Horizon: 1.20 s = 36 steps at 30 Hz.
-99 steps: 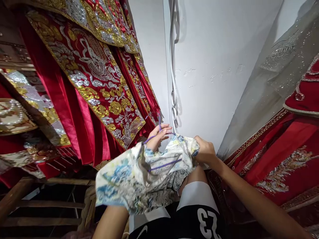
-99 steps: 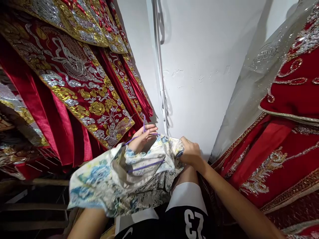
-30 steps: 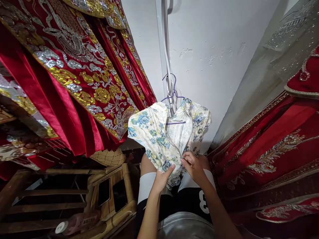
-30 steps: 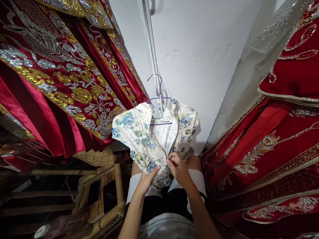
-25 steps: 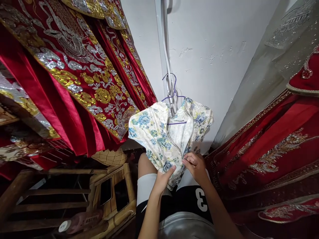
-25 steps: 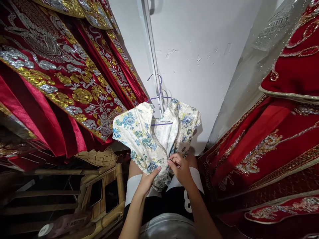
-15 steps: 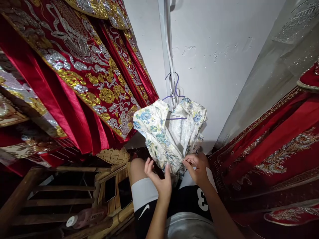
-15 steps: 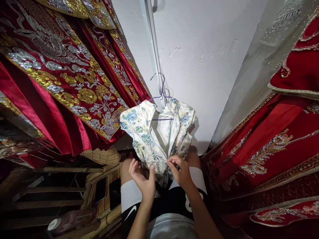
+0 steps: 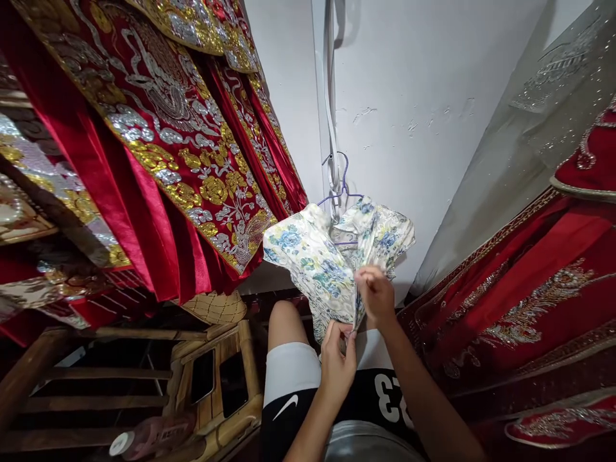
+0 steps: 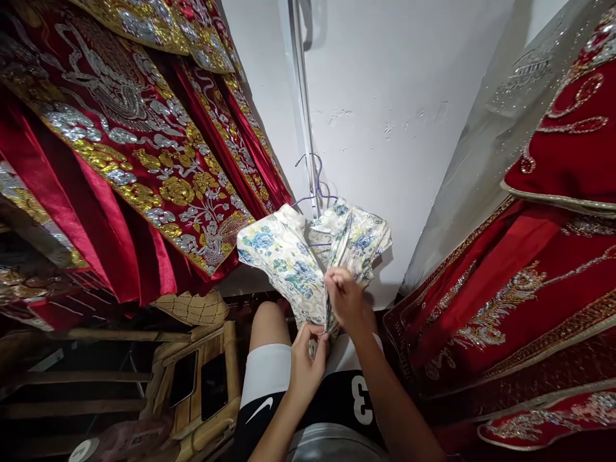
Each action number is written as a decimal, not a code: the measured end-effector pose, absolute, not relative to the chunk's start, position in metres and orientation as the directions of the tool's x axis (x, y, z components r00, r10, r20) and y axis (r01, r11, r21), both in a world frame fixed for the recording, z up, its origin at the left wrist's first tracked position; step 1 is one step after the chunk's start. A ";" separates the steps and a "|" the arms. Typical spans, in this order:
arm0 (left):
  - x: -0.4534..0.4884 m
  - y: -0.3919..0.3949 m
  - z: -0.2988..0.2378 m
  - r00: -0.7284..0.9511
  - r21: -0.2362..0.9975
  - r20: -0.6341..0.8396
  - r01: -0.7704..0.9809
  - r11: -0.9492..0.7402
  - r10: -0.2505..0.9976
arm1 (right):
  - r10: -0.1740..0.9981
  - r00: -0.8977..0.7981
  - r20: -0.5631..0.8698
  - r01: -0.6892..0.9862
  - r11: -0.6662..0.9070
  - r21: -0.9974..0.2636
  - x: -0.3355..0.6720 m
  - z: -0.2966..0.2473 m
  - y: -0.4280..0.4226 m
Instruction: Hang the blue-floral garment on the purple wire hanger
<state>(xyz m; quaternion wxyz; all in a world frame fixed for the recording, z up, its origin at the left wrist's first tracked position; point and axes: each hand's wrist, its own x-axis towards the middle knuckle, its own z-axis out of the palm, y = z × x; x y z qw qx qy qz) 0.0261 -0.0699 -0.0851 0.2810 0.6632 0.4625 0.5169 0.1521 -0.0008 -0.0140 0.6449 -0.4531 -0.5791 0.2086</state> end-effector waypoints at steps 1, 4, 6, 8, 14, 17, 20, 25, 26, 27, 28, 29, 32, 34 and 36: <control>0.026 -0.070 -0.088 0.048 0.843 0.428 0.339 -0.418 0.902 | 0.780 0.232 0.581 0.244 0.532 -0.811 0.154 0.001 0.012; 0.027 -0.069 -0.092 0.058 0.815 0.450 0.381 -0.436 0.891 | 0.705 0.143 0.695 0.270 0.647 -0.713 0.161 0.045 0.051; 0.027 -0.068 -0.094 0.063 0.800 0.464 0.398 -0.448 0.884 | 0.648 0.093 0.756 0.317 0.700 -0.640 0.165 0.068 0.072; 0.027 -0.067 -0.097 0.083 0.795 0.468 0.395 -0.461 0.880 | 0.608 0.090 0.789 0.344 0.724 -0.597 0.168 0.082 0.086; 0.019 -0.051 -0.090 0.164 0.794 0.471 0.349 -0.498 0.867 | 0.598 0.049 0.800 0.297 0.756 -0.584 0.170 0.090 0.087; 0.011 -0.020 -0.045 0.182 0.726 0.588 0.312 -0.613 0.788 | 0.607 0.008 0.795 0.246 0.769 -0.590 0.170 0.088 0.077; 0.005 0.023 0.021 0.095 0.615 0.746 0.283 -0.736 0.660 | 0.616 -0.024 0.788 0.195 0.776 -0.600 0.170 0.087 0.073; 0.009 0.082 0.098 0.185 0.480 0.809 0.341 -0.809 0.558 | 0.625 -0.033 0.780 0.155 0.774 -0.613 0.169 0.080 0.078; 0.011 0.087 0.104 0.215 0.461 0.806 0.359 -0.812 0.552 | 0.618 -0.034 0.786 0.180 0.777 -0.603 0.170 0.077 0.080; 0.014 0.090 0.108 0.225 0.449 0.804 0.377 -0.810 0.551 | 0.603 -0.033 0.797 0.223 0.782 -0.583 0.170 0.074 0.084; 0.016 0.091 0.109 0.212 0.450 0.806 0.389 -0.804 0.553 | 0.579 -0.034 0.814 0.277 0.788 -0.549 0.170 0.070 0.087; 0.019 0.091 0.110 0.185 0.465 0.807 0.385 -0.797 0.560 | 0.546 -0.038 0.837 0.336 0.795 -0.505 0.171 0.065 0.091; 0.021 0.089 0.110 0.091 0.555 0.796 0.286 -0.781 0.599 | 0.454 -0.075 0.888 0.463 0.804 -0.372 0.171 0.047 0.104; 0.017 0.093 0.113 0.003 0.604 0.786 0.210 -0.769 0.618 | 0.462 -0.142 0.875 0.490 0.801 -0.343 0.171 0.031 0.108; 0.004 0.104 0.118 -0.120 0.632 0.775 0.157 -0.759 0.621 | 0.528 -0.228 0.818 0.486 0.790 -0.374 0.170 0.013 0.104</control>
